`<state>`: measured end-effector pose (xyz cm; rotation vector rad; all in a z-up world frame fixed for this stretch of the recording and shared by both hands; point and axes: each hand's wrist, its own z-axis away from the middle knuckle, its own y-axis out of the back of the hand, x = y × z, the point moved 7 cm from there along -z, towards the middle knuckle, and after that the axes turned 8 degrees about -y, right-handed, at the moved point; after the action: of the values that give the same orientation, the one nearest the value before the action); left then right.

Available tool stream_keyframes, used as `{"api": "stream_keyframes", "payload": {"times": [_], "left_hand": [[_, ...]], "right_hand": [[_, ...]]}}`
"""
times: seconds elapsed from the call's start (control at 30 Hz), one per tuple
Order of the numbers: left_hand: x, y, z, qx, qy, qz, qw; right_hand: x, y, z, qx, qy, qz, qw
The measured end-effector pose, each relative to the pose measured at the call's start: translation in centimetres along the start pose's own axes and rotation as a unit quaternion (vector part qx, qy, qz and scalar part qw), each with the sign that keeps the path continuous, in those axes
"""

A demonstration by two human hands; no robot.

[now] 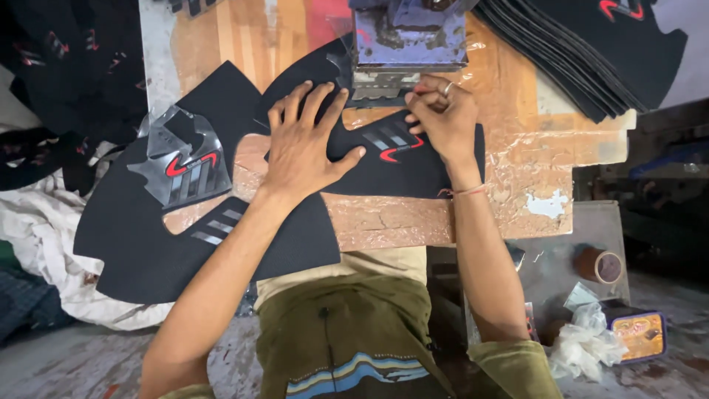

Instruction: Applying graphic logos onto fabric panels using an industrial heat press machine.

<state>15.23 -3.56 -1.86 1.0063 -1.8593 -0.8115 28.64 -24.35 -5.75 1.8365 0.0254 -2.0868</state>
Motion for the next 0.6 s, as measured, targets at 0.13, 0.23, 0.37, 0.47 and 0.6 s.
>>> {"api": "stream_keyframes", "payload": {"times": [0.13,0.23,0.37,0.47,0.6], "left_hand": [[0.1,0.1,-0.4,0.001,-0.002,-0.009,1.0],[0.2,0.0,-0.1,-0.009,0.004,-0.005,1.0],[0.3,0.4,-0.6,-0.005,-0.005,-0.012,1.0],[0.4,0.2,-0.5,-0.009,-0.002,-0.015,1.0],[0.0,1.3,-0.1,-0.017,0.005,-0.007,1.0]], "right_hand": [[-0.4,0.2,-0.3,0.008,0.021,0.007,1.0],[0.0,0.1,0.2,0.008,0.013,0.007,1.0],[-0.1,0.3,-0.3,0.011,0.023,0.001,1.0],[-0.1,0.1,-0.2,0.012,0.023,0.007,1.0],[-0.3,0.3,0.7,0.013,0.021,0.023,0.999]]}}
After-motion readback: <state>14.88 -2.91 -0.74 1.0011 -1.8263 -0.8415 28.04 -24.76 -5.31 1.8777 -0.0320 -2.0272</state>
